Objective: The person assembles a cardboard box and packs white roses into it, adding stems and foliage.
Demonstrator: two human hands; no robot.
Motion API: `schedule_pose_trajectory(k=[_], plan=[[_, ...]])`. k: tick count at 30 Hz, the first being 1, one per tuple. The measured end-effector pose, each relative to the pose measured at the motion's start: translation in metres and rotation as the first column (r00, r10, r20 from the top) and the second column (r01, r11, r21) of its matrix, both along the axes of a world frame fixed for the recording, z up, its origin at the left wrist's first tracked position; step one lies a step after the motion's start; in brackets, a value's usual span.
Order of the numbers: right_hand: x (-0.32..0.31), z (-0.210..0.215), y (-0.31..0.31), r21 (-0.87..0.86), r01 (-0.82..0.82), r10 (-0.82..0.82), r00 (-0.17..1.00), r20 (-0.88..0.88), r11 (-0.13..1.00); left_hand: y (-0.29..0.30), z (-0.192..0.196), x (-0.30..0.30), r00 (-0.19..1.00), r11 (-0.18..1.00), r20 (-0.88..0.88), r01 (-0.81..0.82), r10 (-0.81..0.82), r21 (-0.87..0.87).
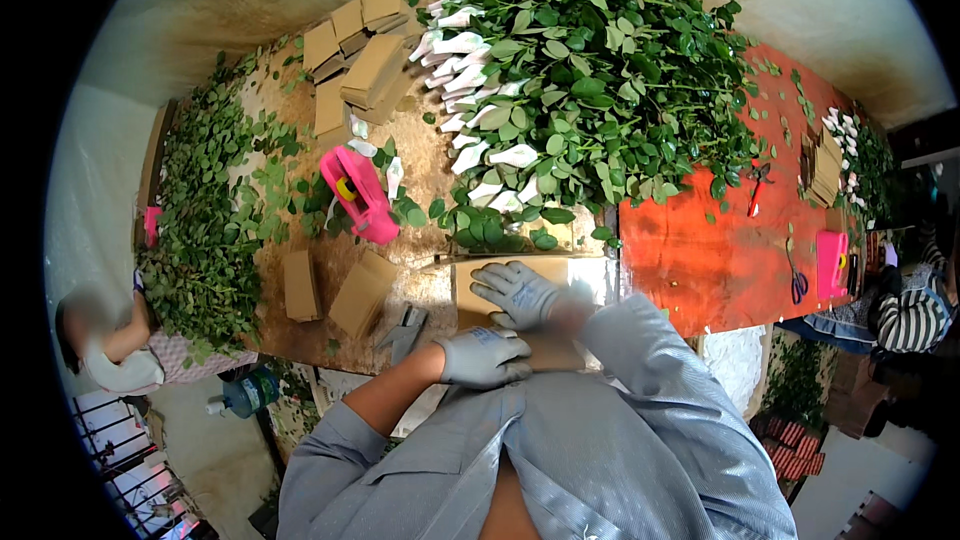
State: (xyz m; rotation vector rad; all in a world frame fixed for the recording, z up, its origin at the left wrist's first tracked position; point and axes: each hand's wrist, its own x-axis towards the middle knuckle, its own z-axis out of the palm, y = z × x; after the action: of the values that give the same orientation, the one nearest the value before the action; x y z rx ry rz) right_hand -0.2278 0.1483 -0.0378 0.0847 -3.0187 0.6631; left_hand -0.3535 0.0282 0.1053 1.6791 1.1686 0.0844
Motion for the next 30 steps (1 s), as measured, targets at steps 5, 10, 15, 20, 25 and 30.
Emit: schedule_pose_trajectory(k=[5,10,15,20,25,30], plan=[[-0.002,-0.033,-0.004,-0.510,0.038,-0.125,0.983,-0.137,0.859,0.028,0.023,-0.006,0.950,0.899,-0.125,-0.222,0.287,0.376],[-0.002,0.006,-0.003,-0.662,0.091,-0.238,0.962,-0.136,0.744,0.043,0.030,-0.023,0.953,0.934,-0.131,-0.231,0.274,0.271],[-0.007,0.015,-0.004,-0.466,0.194,-0.219,0.976,0.001,0.863,0.046,0.022,-0.026,0.936,0.799,-0.270,-0.021,0.227,0.601],[-0.006,-0.081,-0.039,-0.076,0.259,-0.262,0.964,-0.046,0.963,0.053,0.011,-0.021,0.912,0.422,-0.295,0.156,0.287,0.893],[-0.014,0.026,-0.006,-0.165,0.123,-0.095,0.981,0.169,0.979,0.081,-0.016,-0.029,0.801,0.731,-0.481,0.083,0.356,0.677],[-0.011,0.026,-0.010,-0.043,0.152,-0.155,0.986,-0.055,0.987,0.081,-0.021,-0.026,0.814,0.809,-0.455,-0.031,0.361,0.587]])
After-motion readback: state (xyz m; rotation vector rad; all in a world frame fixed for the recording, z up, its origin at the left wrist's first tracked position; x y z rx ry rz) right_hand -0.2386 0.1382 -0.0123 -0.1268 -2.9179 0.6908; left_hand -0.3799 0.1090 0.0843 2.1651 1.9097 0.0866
